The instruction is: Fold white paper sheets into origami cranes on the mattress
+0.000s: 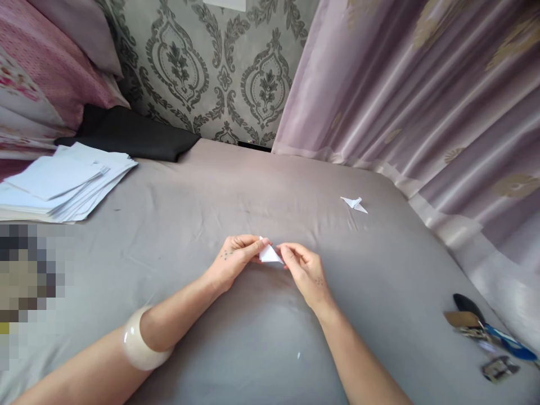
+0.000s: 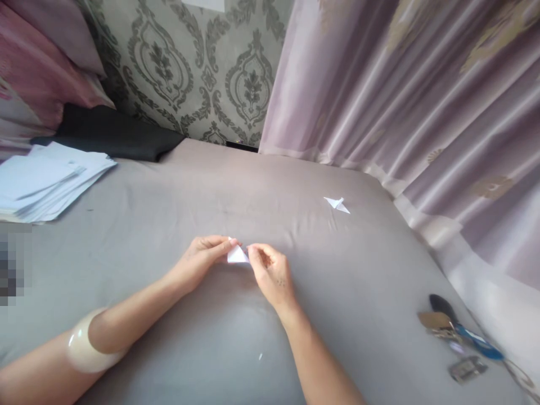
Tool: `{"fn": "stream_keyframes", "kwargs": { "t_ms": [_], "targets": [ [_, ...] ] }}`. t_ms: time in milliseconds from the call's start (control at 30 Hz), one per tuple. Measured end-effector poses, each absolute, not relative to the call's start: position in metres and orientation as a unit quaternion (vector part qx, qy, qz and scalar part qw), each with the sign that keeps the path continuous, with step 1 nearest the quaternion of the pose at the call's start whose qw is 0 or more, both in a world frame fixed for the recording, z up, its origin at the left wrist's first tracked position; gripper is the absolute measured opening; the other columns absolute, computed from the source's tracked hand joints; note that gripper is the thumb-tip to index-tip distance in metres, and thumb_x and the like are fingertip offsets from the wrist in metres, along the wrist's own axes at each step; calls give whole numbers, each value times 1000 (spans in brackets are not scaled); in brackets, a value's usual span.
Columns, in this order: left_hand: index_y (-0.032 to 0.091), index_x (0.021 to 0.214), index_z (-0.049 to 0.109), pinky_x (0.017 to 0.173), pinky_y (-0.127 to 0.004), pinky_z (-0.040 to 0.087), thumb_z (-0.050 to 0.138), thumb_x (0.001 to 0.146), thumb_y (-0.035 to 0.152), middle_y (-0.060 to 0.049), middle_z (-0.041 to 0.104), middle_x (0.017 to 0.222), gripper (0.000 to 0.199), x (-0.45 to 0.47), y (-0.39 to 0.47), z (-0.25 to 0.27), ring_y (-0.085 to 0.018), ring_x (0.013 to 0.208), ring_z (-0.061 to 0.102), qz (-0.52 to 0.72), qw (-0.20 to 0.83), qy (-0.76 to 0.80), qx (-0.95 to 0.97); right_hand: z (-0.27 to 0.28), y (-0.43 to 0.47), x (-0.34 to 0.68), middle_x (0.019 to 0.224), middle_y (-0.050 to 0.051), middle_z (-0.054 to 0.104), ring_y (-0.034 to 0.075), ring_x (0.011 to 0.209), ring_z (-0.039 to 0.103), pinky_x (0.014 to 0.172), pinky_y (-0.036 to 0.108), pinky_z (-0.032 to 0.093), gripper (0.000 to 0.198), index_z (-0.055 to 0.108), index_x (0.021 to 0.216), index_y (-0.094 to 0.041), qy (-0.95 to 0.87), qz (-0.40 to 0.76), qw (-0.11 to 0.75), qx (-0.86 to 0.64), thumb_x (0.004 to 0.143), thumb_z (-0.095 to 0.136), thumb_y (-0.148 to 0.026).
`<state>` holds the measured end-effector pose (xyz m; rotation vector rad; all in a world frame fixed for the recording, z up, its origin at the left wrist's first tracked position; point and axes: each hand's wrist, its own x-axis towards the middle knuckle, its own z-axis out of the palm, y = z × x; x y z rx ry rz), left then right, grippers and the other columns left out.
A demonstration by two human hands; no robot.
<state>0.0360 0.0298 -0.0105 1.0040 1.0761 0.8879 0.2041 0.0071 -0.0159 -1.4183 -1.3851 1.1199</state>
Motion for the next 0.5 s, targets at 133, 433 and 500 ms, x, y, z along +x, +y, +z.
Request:
{"fn": "stream_keyframes", "kwargs": {
  "t_ms": [133, 433, 500],
  "targets": [
    [20, 68, 73, 66, -24, 42, 66, 80, 42, -1, 62, 72, 26, 37, 28, -9, -15, 71, 55, 398, 620, 474, 483, -17, 9, 203, 82, 4, 72, 18, 76, 65, 67, 28, 51, 31, 73, 89, -19, -527, 511, 388, -557, 83, 61, -46],
    [20, 73, 75, 73, -25, 43, 66, 81, 38, -2, 65, 79, 22, 36, 30, -14, -16, 81, 56, 387, 643, 454, 480, -22, 7, 202, 81, 2, 71, 16, 75, 63, 70, 28, 50, 27, 75, 91, -21, -533, 514, 388, -550, 82, 64, -44],
    [20, 74, 75, 74, -25, 43, 66, 81, 37, -2, 66, 79, 21, 36, 30, -16, -17, 82, 57, 389, 654, 450, 468, -24, 7, 202, 77, 2, 69, 16, 71, 61, 66, 27, 48, 28, 73, 88, -20, -541, 506, 387, -549, 82, 63, -45]
  ]
}}
